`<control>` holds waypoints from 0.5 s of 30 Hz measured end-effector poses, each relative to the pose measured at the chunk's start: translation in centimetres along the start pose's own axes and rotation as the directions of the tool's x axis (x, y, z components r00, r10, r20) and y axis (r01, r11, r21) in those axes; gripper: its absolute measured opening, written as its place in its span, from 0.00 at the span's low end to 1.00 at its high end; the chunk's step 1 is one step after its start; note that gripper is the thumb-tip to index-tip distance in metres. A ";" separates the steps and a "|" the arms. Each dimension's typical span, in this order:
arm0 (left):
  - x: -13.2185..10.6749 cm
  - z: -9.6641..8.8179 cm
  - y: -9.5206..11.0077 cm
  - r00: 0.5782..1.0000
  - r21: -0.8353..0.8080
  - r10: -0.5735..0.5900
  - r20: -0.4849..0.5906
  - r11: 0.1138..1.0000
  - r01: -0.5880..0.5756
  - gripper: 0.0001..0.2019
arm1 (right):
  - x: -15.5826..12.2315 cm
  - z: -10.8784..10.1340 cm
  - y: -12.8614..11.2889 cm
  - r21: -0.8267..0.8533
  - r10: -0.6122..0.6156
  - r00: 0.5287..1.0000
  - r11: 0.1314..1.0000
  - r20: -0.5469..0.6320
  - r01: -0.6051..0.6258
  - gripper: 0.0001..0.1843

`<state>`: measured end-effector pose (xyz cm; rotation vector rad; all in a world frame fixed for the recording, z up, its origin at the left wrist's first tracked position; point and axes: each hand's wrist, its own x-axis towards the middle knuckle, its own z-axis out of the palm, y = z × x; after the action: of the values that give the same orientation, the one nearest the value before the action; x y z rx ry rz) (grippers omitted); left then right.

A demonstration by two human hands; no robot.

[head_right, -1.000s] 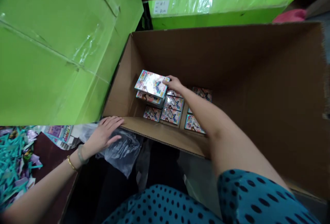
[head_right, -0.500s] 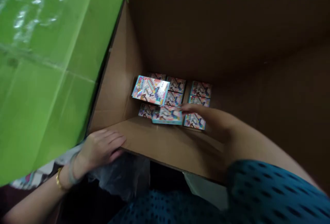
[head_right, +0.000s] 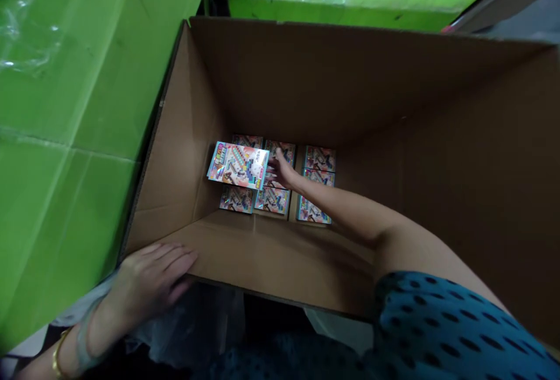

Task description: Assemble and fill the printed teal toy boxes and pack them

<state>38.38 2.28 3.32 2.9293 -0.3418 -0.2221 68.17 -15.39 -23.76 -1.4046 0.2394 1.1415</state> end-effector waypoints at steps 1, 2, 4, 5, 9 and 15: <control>0.0 -0.3 0.1 0.999 0.001 -0.014 0.048 1.000 0.014 0.09 | 0.0 0.4 -0.4 -0.027 -0.024 1.000 0.999 0.017 0.025 0.28; 0.1 -0.6 0.3 0.993 0.005 -0.038 0.112 0.999 0.038 0.10 | -0.1 1.0 -0.5 -0.058 -0.050 0.999 0.997 0.016 0.051 0.26; 0.8 -1.7 1.1 0.963 0.002 -0.094 0.253 0.995 0.097 0.11 | 0.0 2.8 -0.6 -0.103 -0.100 0.994 0.990 -0.045 0.095 0.22; 1.4 -2.4 1.8 0.944 -0.016 -0.105 0.314 0.993 0.116 0.14 | 0.1 3.7 -0.5 -0.104 -0.122 0.989 0.988 -0.079 0.113 0.21; 6.4 -5.0 4.5 0.916 -0.203 0.017 0.402 0.977 0.070 0.31 | 0.2 4.5 -1.3 -0.060 -0.153 0.984 0.987 -0.091 0.148 0.17; 14.4 -3.1 3.4 0.857 -0.577 0.324 0.402 0.816 -0.038 0.39 | -1.3 -9.4 -4.3 -0.066 0.001 0.999 0.998 0.043 0.002 0.11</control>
<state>52.02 -3.90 5.23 2.2082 -0.5302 -0.8779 75.13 -22.98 -22.24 -1.4369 0.1720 1.1870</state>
